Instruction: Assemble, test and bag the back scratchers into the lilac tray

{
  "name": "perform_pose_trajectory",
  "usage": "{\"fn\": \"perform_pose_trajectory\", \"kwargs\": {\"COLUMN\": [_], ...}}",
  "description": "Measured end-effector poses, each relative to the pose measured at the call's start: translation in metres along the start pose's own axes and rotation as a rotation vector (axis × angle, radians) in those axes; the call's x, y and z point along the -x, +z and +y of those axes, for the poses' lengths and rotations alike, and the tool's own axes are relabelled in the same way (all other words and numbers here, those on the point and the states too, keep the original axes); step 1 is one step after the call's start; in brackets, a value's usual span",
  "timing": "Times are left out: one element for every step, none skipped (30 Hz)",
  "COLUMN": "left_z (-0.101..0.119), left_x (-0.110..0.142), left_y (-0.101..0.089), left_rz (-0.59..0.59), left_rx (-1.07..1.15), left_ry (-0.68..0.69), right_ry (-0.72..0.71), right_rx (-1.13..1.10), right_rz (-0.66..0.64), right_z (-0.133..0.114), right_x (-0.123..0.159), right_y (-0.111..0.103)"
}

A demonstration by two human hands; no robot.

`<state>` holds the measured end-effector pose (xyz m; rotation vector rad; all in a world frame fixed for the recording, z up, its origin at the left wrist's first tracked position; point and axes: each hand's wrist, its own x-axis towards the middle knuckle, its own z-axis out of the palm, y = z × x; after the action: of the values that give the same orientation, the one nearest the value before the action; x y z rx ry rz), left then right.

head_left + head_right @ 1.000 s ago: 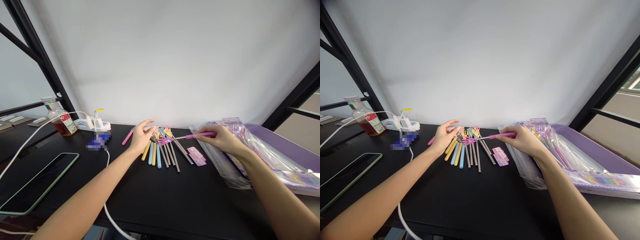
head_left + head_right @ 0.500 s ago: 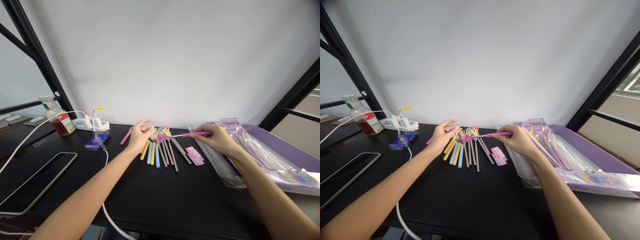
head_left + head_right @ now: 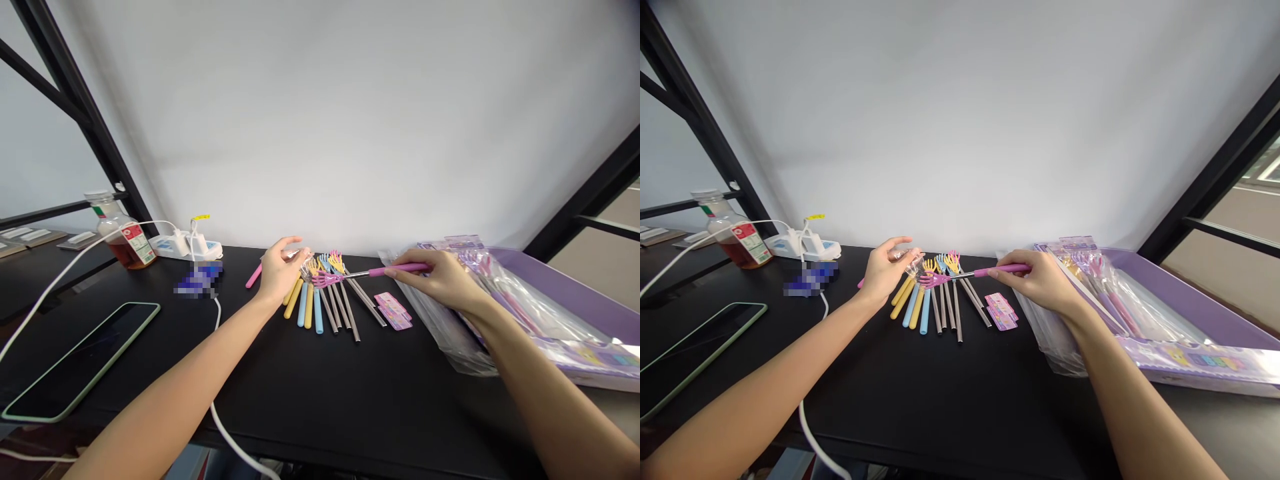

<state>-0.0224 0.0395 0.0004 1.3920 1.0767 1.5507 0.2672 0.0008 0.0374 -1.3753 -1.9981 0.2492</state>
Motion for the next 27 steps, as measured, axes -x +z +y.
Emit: {"fn": "perform_pose_trajectory", "kwargs": {"left_z": [0.0, 0.001, 0.002, 0.003, 0.003, 0.004, 0.005, 0.005, 0.004, 0.004, 0.003, 0.002, 0.001, 0.0, -0.001, -0.002, -0.003, -0.004, -0.004, -0.004, -0.003, -0.002, 0.0, 0.001, 0.003, 0.005, 0.006], "left_x": [0.0, 0.001, 0.001, 0.002, 0.002, 0.003, 0.003, 0.003, 0.003, 0.003, 0.003, 0.003, 0.003, 0.002, 0.002, 0.002, 0.002, 0.002, 0.002, 0.002, 0.003, 0.003, 0.004, 0.005, 0.006, 0.006, 0.007], "left_y": [0.0, 0.001, 0.001, 0.002, 0.002, 0.002, 0.001, 0.001, 0.001, 0.001, 0.001, 0.0, 0.0, 0.0, 0.0, 0.0, 0.0, 0.0, 0.001, 0.002, 0.003, 0.004, 0.005, 0.006, 0.006, 0.006, 0.006], "left_rz": [-0.004, -0.005, -0.005, -0.002, 0.004, 0.01, 0.015, 0.016, 0.015, 0.011, 0.005, -0.001, -0.004, -0.006, -0.008, -0.01, -0.015, -0.023, -0.032, -0.04, -0.048, -0.052, -0.055, -0.056, -0.055, -0.054, -0.053], "left_rx": [0.012, 0.02, 0.022, 0.017, 0.004, -0.013, -0.028, -0.038, -0.042, -0.038, -0.028, -0.019, -0.014, -0.017, -0.026, -0.036, -0.042, -0.038, -0.026, -0.011, 0.007, 0.028, 0.048, 0.064, 0.077, 0.083, 0.078], "left_ry": [-0.006, -0.011, -0.014, -0.016, -0.016, -0.016, -0.018, -0.022, -0.025, -0.027, -0.027, -0.024, -0.018, -0.01, -0.002, 0.001, 0.001, 0.001, -0.001, -0.003, -0.009, -0.019, -0.036, -0.058, -0.079, -0.094, -0.101], "right_ry": [0.006, 0.013, 0.018, 0.019, 0.016, 0.009, 0.0, -0.01, -0.02, -0.028, -0.033, -0.034, -0.032, -0.028, -0.023, -0.018, -0.013, -0.009, -0.007, -0.006, -0.01, -0.016, -0.024, -0.033, -0.043, -0.053, -0.062], "right_rx": [-0.003, -0.006, -0.009, -0.013, -0.017, -0.02, -0.02, -0.017, -0.009, 0.003, 0.017, 0.031, 0.04, 0.042, 0.039, 0.032, 0.027, 0.024, 0.022, 0.019, 0.014, 0.006, -0.001, -0.005, -0.007, -0.005, -0.001], "right_rz": [-0.01, -0.016, -0.018, -0.017, -0.012, -0.008, -0.007, -0.006, -0.005, -0.002, 0.002, 0.008, 0.014, 0.02, 0.025, 0.028, 0.029, 0.029, 0.029, 0.031, 0.034, 0.041, 0.048, 0.053, 0.059, 0.064, 0.073], "right_z": [-0.002, -0.003, -0.005, -0.006, -0.007, -0.007, -0.007, -0.007, -0.007, -0.006, -0.006, -0.006, -0.005, -0.005, -0.005, -0.005, -0.005, -0.005, -0.005, -0.004, -0.004, -0.003, -0.003, -0.002, -0.002, -0.002, -0.002], "right_x": [0.0, 0.0, 0.0, 0.0, 0.0, 0.0, 0.0, 0.0, -0.001, -0.001, -0.001, -0.002, -0.002, -0.002, -0.002, -0.002, -0.001, -0.001, -0.001, -0.001, -0.001, -0.002, -0.002, -0.002, -0.003, -0.003, -0.003], "right_y": [0.001, 0.003, 0.004, 0.006, 0.007, 0.008, 0.008, 0.009, 0.009, 0.009, 0.009, 0.008, 0.008, 0.008, 0.007, 0.007, 0.008, 0.008, 0.009, 0.01, 0.011, 0.012, 0.012, 0.012, 0.013, 0.013, 0.013]}}
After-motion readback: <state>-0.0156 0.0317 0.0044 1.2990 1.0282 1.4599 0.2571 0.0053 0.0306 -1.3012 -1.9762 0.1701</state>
